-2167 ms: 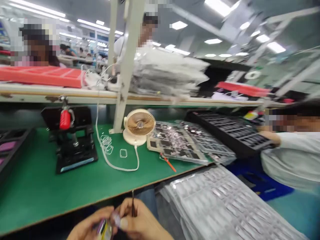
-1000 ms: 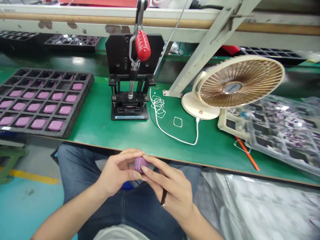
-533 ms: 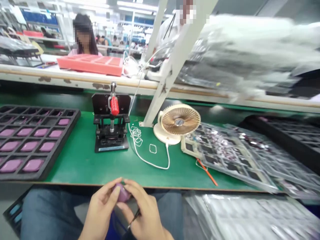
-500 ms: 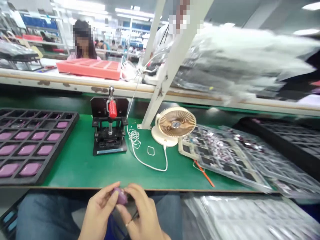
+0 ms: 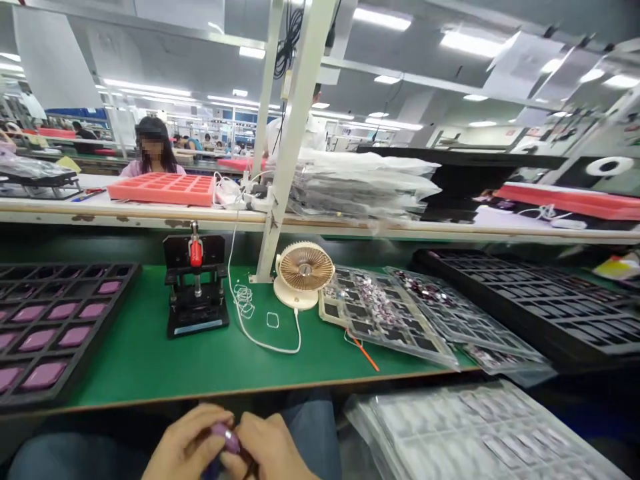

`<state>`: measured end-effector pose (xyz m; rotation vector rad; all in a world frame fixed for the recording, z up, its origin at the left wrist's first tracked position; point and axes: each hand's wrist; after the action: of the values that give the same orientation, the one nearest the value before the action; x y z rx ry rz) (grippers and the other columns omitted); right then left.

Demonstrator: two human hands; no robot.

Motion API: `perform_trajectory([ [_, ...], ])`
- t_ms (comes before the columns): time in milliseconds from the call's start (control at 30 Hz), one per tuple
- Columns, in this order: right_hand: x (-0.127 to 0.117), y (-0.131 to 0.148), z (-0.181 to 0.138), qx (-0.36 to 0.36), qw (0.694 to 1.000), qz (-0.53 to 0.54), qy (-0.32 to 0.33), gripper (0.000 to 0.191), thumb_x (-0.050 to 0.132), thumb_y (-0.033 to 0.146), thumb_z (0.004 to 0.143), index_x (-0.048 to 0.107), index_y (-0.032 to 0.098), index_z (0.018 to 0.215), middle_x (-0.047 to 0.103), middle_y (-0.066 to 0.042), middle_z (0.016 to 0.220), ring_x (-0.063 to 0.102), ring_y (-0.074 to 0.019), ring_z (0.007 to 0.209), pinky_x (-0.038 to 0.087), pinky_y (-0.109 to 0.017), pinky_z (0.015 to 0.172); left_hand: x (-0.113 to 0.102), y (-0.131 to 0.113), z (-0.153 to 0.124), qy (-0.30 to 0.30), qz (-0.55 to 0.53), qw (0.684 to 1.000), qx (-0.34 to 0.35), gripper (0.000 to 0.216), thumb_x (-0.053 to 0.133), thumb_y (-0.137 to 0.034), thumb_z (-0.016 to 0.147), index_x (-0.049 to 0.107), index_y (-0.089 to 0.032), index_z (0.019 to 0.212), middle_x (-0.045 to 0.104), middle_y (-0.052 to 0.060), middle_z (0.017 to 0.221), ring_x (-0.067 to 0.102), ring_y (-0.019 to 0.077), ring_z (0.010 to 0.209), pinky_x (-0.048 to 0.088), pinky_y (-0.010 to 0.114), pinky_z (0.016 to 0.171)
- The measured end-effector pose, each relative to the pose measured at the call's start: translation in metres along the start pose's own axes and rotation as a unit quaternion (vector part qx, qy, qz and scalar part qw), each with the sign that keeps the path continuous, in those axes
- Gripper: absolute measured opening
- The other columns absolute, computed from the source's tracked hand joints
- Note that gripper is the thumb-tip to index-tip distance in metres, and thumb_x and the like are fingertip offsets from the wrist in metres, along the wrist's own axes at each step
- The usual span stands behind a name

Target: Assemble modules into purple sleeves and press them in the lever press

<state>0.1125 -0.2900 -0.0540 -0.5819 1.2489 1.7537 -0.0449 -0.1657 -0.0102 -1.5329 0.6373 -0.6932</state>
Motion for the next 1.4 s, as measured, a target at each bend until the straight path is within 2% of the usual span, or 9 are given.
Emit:
perform_trajectory([
  [233, -0.06, 0.036, 0.004, -0.039, 0.999, 0.027, -0.025, 0.025, 0.051, 0.037, 0.111, 0.066, 0.018, 0.107, 0.062, -0.002, 0.085, 0.052, -0.0128, 0.068, 0.033, -0.028, 0.061, -0.002, -0.04, -0.006, 0.05, 0.092, 0.982, 0.154, 0.01, 0.083, -0.033, 0.088, 0.089, -0.025, 0.093, 0.083, 0.009, 0.093, 0.074, 0.026, 0.09, 0.057, 0.035, 0.087],
  [400, -0.076, 0.058, -0.015, -0.089, 0.995, 0.016, -0.05, 0.023, 0.052, 0.029, 0.108, 0.063, 0.019, 0.091, 0.053, 0.001, 0.073, 0.04, -0.0126, 0.059, 0.025, -0.031, 0.056, 0.016, -0.047, -0.032, 0.069, 0.089, 0.974, 0.195, 0.015, 0.082, -0.038, 0.092, 0.088, -0.024, 0.094, 0.081, 0.009, 0.091, 0.073, 0.0254, 0.087, 0.058, 0.036, 0.083],
  [500, -0.08, 0.071, -0.027, -0.023, 0.986, 0.156, -0.061, 0.033, 0.059, 0.037, 0.105, 0.057, 0.02, 0.077, 0.046, 0.003, 0.069, 0.035, -0.0117, 0.059, 0.022, -0.031, 0.056, 0.026, -0.048, -0.046, 0.068, 0.063, 0.98, 0.176, 0.023, 0.081, -0.044, 0.092, 0.088, -0.022, 0.093, 0.079, 0.01, 0.09, 0.072, 0.0237, 0.083, 0.059, 0.035, 0.079],
  [567, -0.077, 0.077, -0.032, 0.108, 0.923, 0.367, -0.047, 0.044, 0.067, 0.05, 0.1, 0.053, 0.02, 0.072, 0.04, 0.005, 0.064, 0.03, -0.01, 0.057, 0.02, -0.029, 0.054, 0.03, -0.046, -0.05, 0.088, 0.012, 0.989, 0.12, 0.032, 0.083, -0.046, 0.09, 0.086, -0.021, 0.109, 0.078, 0.01, 0.095, 0.072, 0.022, 0.083, 0.06, 0.033, 0.077],
  [667, -0.071, 0.084, -0.034, 0.241, 0.782, 0.575, 0.003, 0.052, 0.065, 0.067, 0.096, 0.05, 0.022, 0.078, 0.027, 0.011, 0.058, 0.017, -0.0072, 0.048, 0.015, -0.025, 0.047, 0.028, -0.045, -0.049, 0.144, -0.034, 0.984, 0.098, 0.065, 0.094, -0.044, 0.079, 0.074, -0.024, 0.138, 0.076, 0.01, 0.11, 0.075, 0.0226, 0.091, 0.063, 0.034, 0.083],
  [800, -0.071, 0.09, -0.024, 0.274, 0.722, 0.633, 0.052, 0.053, 0.06, 0.071, 0.097, 0.045, 0.024, 0.079, 0.018, 0.015, 0.055, 0.009, -0.005, 0.042, 0.014, -0.022, 0.042, 0.014, -0.052, -0.039, 0.106, 0.123, 0.947, 0.277, 0.039, 0.09, -0.027, 0.083, 0.082, -0.028, 0.121, 0.075, 0.011, 0.119, 0.073, 0.0259, 0.11, 0.058, 0.04, 0.1],
  [1000, -0.067, 0.086, 0.003, 0.353, 0.512, 0.764, 0.168, 0.054, 0.082, 0.065, 0.084, 0.054, 0.019, 0.082, 0.026, 0.015, 0.054, 0.007, -0.0023, 0.042, 0.01, -0.018, 0.04, -0.004, -0.063, -0.028, 0.076, 0.216, 0.888, 0.398, 0.029, 0.064, -0.012, 0.099, 0.081, -0.026, 0.117, 0.081, 0.01, 0.096, 0.076, 0.0241, 0.09, 0.061, 0.037, 0.083],
  [1267, -0.023, 0.057, 0.047, 0.345, 0.413, 0.798, 0.273, 0.053, 0.09, 0.057, 0.08, 0.057, 0.017, 0.08, 0.028, 0.016, 0.049, 0.006, 0.0002, 0.037, 0.006, -0.016, 0.036, -0.038, -0.03, -0.011, 0.001, 0.24, 0.876, 0.418, 0.032, 0.062, -0.008, 0.095, 0.072, -0.022, 0.122, 0.079, 0.01, 0.093, 0.075, 0.0222, 0.082, 0.062, 0.033, 0.075],
  [1400, -0.01, 0.065, 0.072, 0.401, 0.369, 0.797, 0.259, 0.049, 0.089, 0.057, 0.084, 0.06, 0.017, 0.086, 0.034, 0.015, 0.052, 0.01, -0.0001, 0.038, 0.012, -0.015, 0.037, -0.064, -0.032, -0.006, -0.042, 0.233, 0.878, 0.415, 0.026, 0.063, -0.003, 0.095, 0.073, -0.02, 0.112, 0.079, 0.007, 0.091, 0.073, 0.0196, 0.083, 0.062, 0.032, 0.078],
])
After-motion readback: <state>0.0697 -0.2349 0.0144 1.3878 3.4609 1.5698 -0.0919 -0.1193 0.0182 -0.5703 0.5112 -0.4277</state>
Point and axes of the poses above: each hand's wrist, its own z-axis towards the middle knuckle, its own x-axis out of the palm, y = z × x
